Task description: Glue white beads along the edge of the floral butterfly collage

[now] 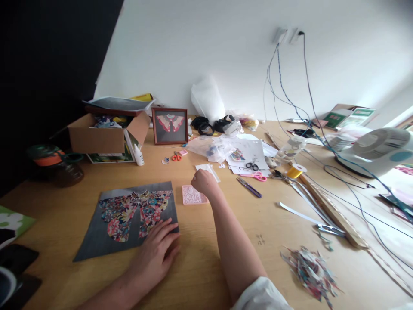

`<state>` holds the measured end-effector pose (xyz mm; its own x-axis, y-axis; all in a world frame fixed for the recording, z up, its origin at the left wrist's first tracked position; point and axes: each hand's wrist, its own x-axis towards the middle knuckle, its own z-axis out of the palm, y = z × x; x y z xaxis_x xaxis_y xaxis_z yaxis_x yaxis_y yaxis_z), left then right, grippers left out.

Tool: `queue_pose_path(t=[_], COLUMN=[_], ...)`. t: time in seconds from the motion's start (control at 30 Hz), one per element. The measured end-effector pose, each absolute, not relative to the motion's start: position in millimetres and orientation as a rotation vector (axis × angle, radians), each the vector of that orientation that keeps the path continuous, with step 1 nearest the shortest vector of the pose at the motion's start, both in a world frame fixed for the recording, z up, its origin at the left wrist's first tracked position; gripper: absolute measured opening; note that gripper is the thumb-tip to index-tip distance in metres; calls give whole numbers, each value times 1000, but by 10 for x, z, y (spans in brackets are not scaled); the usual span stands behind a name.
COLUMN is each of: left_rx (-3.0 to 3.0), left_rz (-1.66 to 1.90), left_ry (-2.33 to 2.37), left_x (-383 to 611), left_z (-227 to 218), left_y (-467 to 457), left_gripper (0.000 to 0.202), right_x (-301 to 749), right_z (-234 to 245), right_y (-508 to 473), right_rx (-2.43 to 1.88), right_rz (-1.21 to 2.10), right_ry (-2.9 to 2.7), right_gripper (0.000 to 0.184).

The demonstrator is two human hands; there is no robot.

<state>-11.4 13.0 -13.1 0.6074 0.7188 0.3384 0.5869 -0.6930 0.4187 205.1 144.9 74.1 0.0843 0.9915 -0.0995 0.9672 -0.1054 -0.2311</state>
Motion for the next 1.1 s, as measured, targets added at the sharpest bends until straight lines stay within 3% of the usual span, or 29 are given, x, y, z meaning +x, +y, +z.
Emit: queue_pose_path(t=[0.43,0.77,1.1], left_rx=[2569,2530,2451], left_rz=[676,637,586], left_ry=[1071,1095,1106], left_x=[-117,-105,-108], left_z=[-126,-87,-51], left_y=[132,118,105], left_gripper=[27,30,29], right_x=[2053,2048,1850], right_z=[800,847,728], right_y=[1423,1437,1458], right_rx=[-2189,-1590,-1461], right_rz=[385,1042,1145], right_ry=[-1951,-1327,-1241], right_gripper=[18,17,20])
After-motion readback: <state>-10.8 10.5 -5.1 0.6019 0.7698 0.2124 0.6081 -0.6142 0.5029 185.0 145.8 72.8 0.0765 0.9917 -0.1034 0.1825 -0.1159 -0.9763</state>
